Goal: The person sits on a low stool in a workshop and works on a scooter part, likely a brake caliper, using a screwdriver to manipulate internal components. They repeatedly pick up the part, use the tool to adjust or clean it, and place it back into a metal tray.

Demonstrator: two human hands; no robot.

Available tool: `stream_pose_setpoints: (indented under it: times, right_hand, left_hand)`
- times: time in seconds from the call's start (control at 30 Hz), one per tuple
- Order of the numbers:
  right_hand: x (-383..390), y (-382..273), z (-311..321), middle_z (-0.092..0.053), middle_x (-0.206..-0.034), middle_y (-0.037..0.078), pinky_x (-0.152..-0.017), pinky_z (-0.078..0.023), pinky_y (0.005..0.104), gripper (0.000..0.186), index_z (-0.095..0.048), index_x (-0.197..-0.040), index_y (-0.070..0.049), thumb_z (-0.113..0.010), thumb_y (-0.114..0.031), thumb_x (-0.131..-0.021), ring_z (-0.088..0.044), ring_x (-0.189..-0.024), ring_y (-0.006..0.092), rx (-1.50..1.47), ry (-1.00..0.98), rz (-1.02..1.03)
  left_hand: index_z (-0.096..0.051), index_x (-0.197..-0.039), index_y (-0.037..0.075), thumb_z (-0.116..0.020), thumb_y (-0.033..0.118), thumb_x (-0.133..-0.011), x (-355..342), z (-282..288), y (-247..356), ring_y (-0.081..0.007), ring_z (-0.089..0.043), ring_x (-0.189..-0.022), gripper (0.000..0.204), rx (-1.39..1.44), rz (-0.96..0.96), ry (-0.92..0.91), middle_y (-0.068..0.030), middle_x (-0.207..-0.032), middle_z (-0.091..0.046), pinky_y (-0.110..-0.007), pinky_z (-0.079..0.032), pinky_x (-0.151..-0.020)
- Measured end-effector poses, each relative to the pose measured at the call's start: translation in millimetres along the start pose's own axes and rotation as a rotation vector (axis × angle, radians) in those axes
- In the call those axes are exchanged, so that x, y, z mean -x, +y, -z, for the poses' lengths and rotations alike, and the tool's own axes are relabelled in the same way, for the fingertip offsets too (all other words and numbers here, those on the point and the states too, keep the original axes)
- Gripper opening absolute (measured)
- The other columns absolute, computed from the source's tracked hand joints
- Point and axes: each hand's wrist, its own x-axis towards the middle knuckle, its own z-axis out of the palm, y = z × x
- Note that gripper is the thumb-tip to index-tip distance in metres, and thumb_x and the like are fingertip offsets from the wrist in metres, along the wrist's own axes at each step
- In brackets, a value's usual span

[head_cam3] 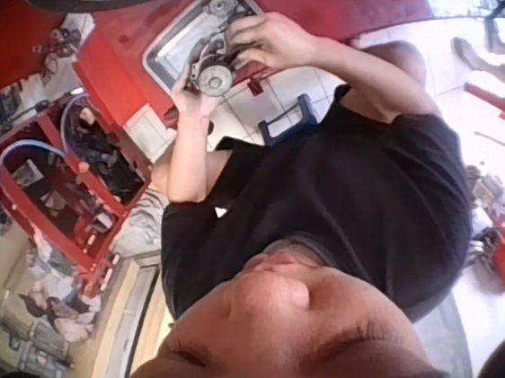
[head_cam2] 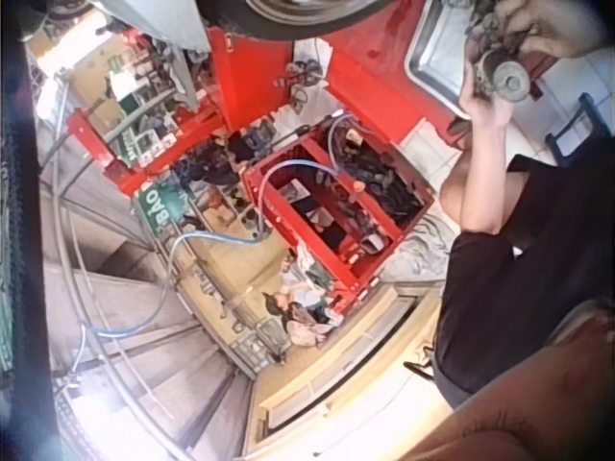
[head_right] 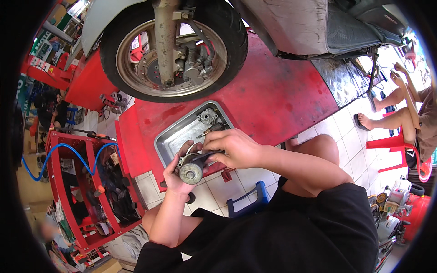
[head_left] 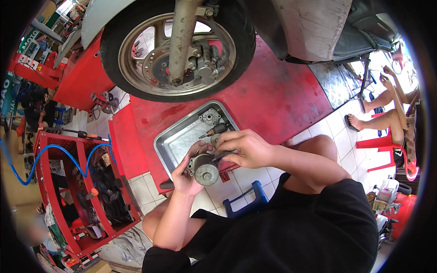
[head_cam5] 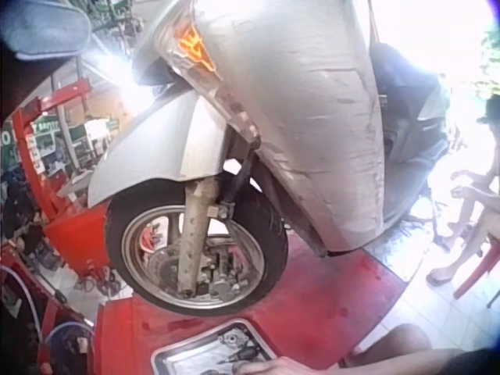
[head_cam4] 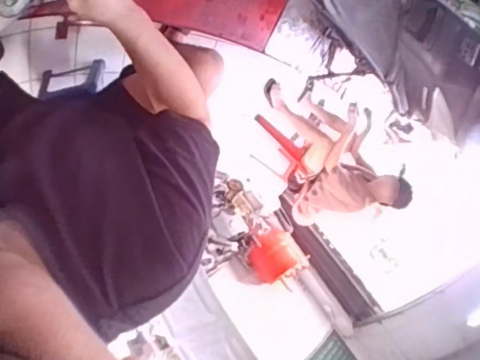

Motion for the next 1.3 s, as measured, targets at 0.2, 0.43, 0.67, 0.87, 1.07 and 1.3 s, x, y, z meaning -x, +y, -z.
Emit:
stream_pose_setpoints:
  times: [0.2, 0.43, 0.67, 0.87, 1.07, 1.3]
  right_hand:
    - [4.4, -2.0, 1.2, -0.064, -0.104, 0.006, -0.073, -0.052, 0.0410, 0.024, -0.071, -0.101, -0.005, -0.076, -0.012, -0.080, -0.065, -0.088, 0.0321, 0.048, -0.028, 0.022]
    - [4.8, -7.7, -1.5, -0.064, -0.105, 0.006, -0.072, -0.052, 0.0409, 0.025, -0.070, -0.102, -0.005, -0.076, -0.010, -0.078, -0.065, -0.089, 0.0321, 0.102, -0.093, -0.010]
    - [-0.8, 5.7, -5.2, -0.065, -0.102, 0.010, -0.077, -0.053, 0.0405, 0.029, -0.070, -0.103, -0.004, -0.078, -0.009, -0.076, -0.065, -0.093, 0.0335, -0.043, -0.060, 0.106]
    - [-4.8, 1.6, -1.6, -0.067, -0.101, 0.011, -0.078, -0.055, 0.0398, 0.034, -0.070, -0.102, -0.002, -0.084, -0.011, -0.073, -0.067, -0.092, 0.0328, -0.011, -0.083, 0.074]
    - [-5.2, -0.4, -3.1, -0.066, -0.095, 0.011, -0.076, -0.052, 0.0411, 0.037, -0.070, -0.105, -0.003, -0.082, -0.016, -0.073, -0.065, -0.087, 0.0346, -0.057, -0.082, 0.060]
    - [-2.1, 6.7, -6.8, -0.065, -0.095, 0.012, -0.075, -0.053, 0.0413, 0.034, -0.069, -0.106, -0.002, -0.079, -0.013, -0.075, -0.065, -0.087, 0.0349, -0.067, -0.074, 0.108]
  left_hand:
    - [-0.034, -0.146, 0.001, -0.053, 0.033, -0.097, 2.0, 1.9, 3.2, -0.0366, -0.050, -0.127, 0.062, 0.032, 0.044, -0.088, -0.0214, -0.139, -0.044, -0.048, -0.051, -0.098]
    - [-0.033, -0.149, 0.004, -0.054, 0.036, -0.095, 8.0, 4.2, 2.1, -0.0382, -0.055, -0.120, 0.066, -0.056, 0.043, -0.001, -0.0209, -0.137, -0.046, -0.050, -0.053, -0.087]
    - [-0.030, -0.149, 0.000, -0.054, 0.030, -0.096, 9.1, 9.4, 1.7, -0.0381, -0.050, -0.127, 0.065, 0.082, 0.070, -0.058, -0.0234, -0.135, -0.048, -0.050, -0.046, -0.105]
    - [-0.029, -0.151, 0.003, -0.053, 0.031, -0.095, 10.5, 5.9, -0.5, -0.0394, -0.049, -0.129, 0.067, 0.088, 0.075, 0.006, -0.0238, -0.134, -0.048, -0.052, -0.045, -0.106]
    - [-0.034, -0.151, 0.008, -0.052, 0.037, -0.094, 7.8, -4.0, -0.8, -0.0435, -0.053, -0.123, 0.065, -0.042, 0.082, 0.128, -0.0227, -0.135, -0.052, -0.054, -0.049, -0.083]
    - [-0.033, -0.152, 0.009, -0.051, 0.037, -0.094, 8.8, 10.8, 2.5, -0.0435, -0.053, -0.125, 0.067, 0.118, 0.113, 0.020, -0.0233, -0.133, -0.053, -0.064, -0.048, -0.096]
